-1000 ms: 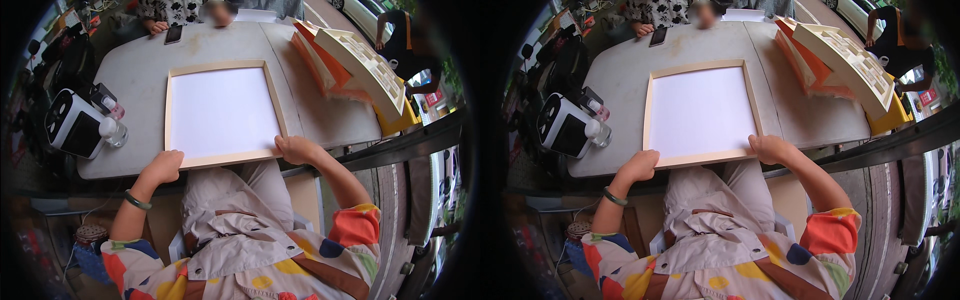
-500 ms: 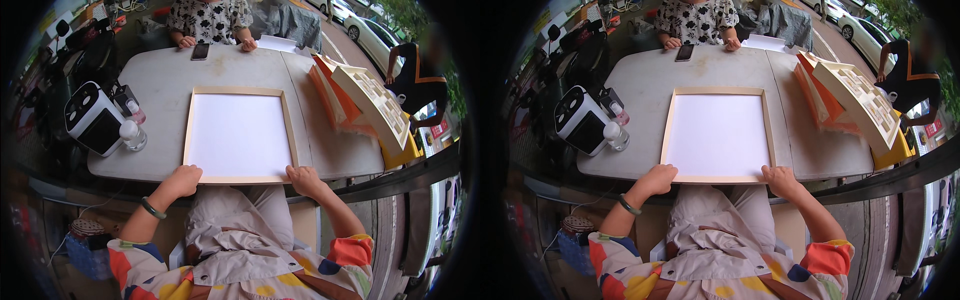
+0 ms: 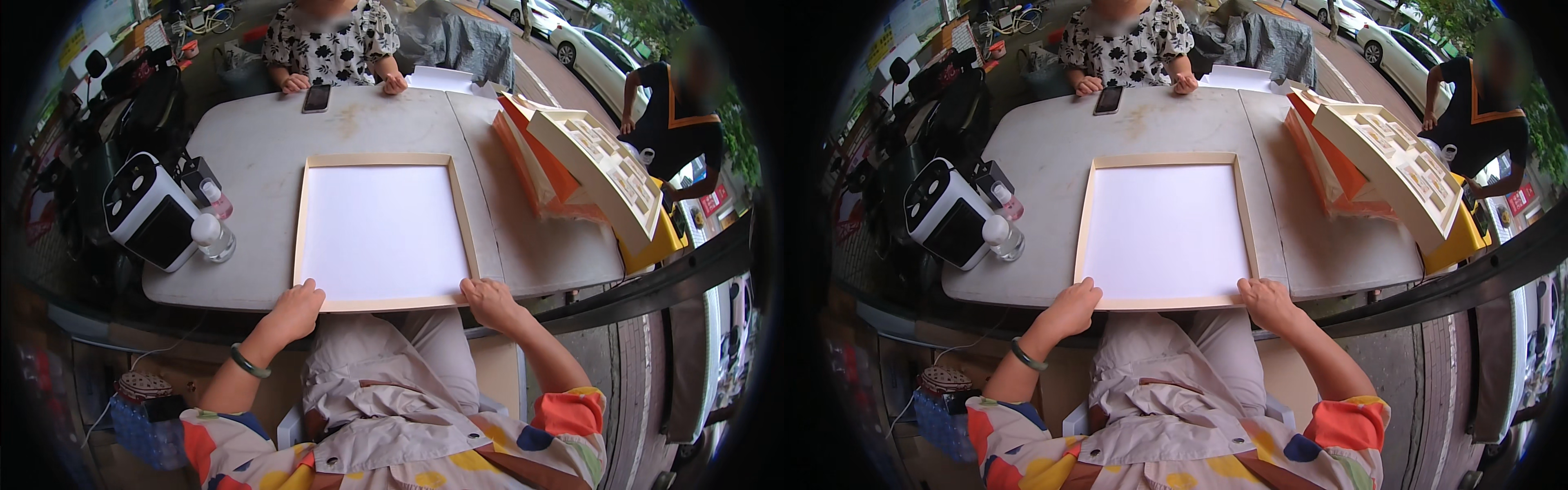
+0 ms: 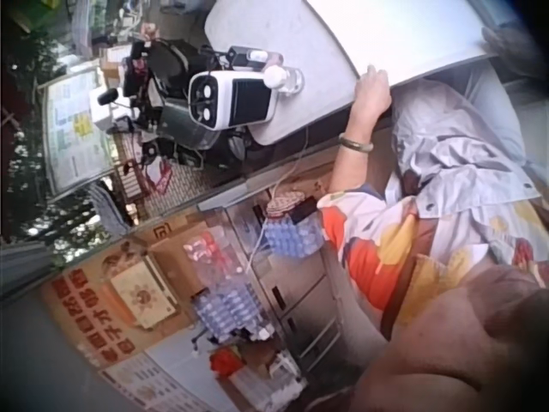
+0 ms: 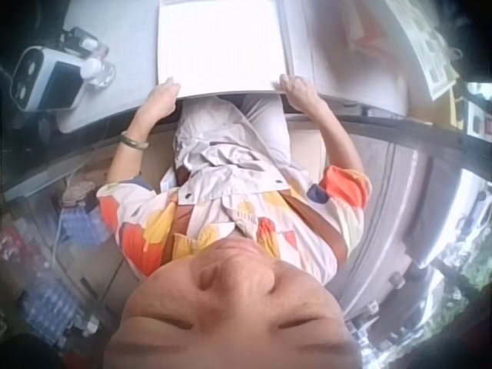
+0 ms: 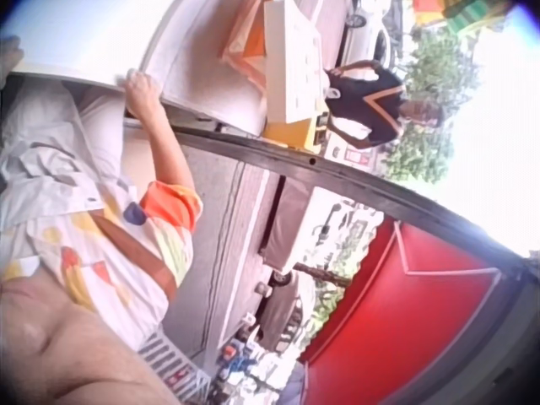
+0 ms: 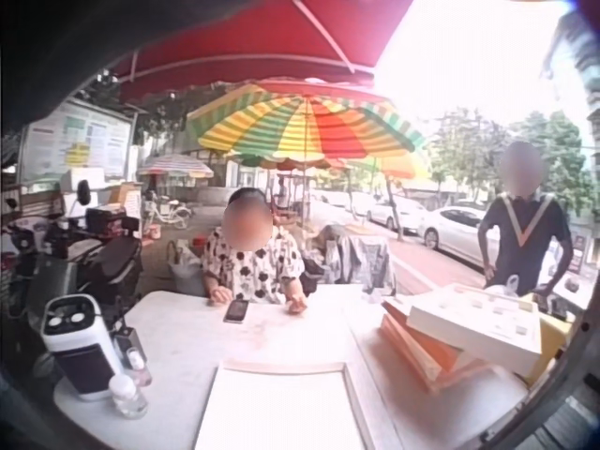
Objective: The person assembles a wooden picture frame by placing a white backing sheet inside the frame and securing it. They then insert a floral-patterned artwork into the frame and close it with a decorative lid.
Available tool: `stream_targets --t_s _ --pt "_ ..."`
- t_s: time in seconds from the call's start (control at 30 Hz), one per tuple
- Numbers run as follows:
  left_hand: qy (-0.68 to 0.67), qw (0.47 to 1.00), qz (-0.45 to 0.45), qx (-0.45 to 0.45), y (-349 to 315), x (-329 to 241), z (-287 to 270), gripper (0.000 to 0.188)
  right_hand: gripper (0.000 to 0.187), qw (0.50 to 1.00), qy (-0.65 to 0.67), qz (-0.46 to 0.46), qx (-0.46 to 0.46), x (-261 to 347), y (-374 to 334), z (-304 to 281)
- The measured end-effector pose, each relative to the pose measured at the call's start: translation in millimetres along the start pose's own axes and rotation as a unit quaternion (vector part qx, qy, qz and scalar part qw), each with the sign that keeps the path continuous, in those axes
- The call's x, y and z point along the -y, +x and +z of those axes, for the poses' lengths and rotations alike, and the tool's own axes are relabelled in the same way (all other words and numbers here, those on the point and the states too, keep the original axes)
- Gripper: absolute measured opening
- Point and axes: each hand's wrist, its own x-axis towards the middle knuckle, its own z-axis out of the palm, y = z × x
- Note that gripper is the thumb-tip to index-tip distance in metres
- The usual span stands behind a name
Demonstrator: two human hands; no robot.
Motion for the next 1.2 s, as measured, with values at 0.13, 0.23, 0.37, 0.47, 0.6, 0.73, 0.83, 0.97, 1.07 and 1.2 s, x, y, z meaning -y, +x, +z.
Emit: stream_targets --t_s 0.13,0.23,0.37,0.47,0.6,0.73,0.83,0.97,1.07,1.2 --pt "0.054 0.998 0.001 -0.046 -5 -10 -2 0.021 0.010 1.000 -0.023 0.015 -0.006 5 -3 3" --pt "0.058 0.992 0.019 -0.109 -9 -13 -1 0.021 0.007 0.999 -0.030 0.010 -0.042 11 -5 3" --pt "0.004 0.992 -0.026 -0.120 -14 -17 2 0.021 0.004 0.999 -0.016 0.036 -0.019 13 -6 1" --pt "-0.003 0.990 -0.017 -0.143 -20 -18 5 0.019 0.004 0.998 -0.007 0.051 -0.036 15 -10 5" --pt "0.032 0.989 -0.018 -0.144 -25 -22 4 0.013 0.015 0.995 0.016 0.091 -0.037 18 -11 5" --pt "0.069 0.975 -0.071 -0.200 -21 -33 23 0.008 0.011 0.993 -0.022 0.065 -0.097 28 -10 7" --pt "0.089 0.953 -0.144 -0.252 -13 -41 53 0.007 0.010 0.985 -0.054 0.078 -0.141 40 -12 27" --pt "0.037 0.938 -0.133 -0.317 -7 -43 64 0.014 0.018 0.953 0.039 0.120 -0.276 52 -7 63" --pt "0.003 0.934 -0.098 -0.343 -11 -49 57 0.023 0.025 0.948 0.109 0.121 -0.273 64 0 55" --pt "0.001 0.938 -0.083 -0.337 -15 -49 53 0.030 0.038 0.942 0.048 0.092 -0.319 59 6 59"
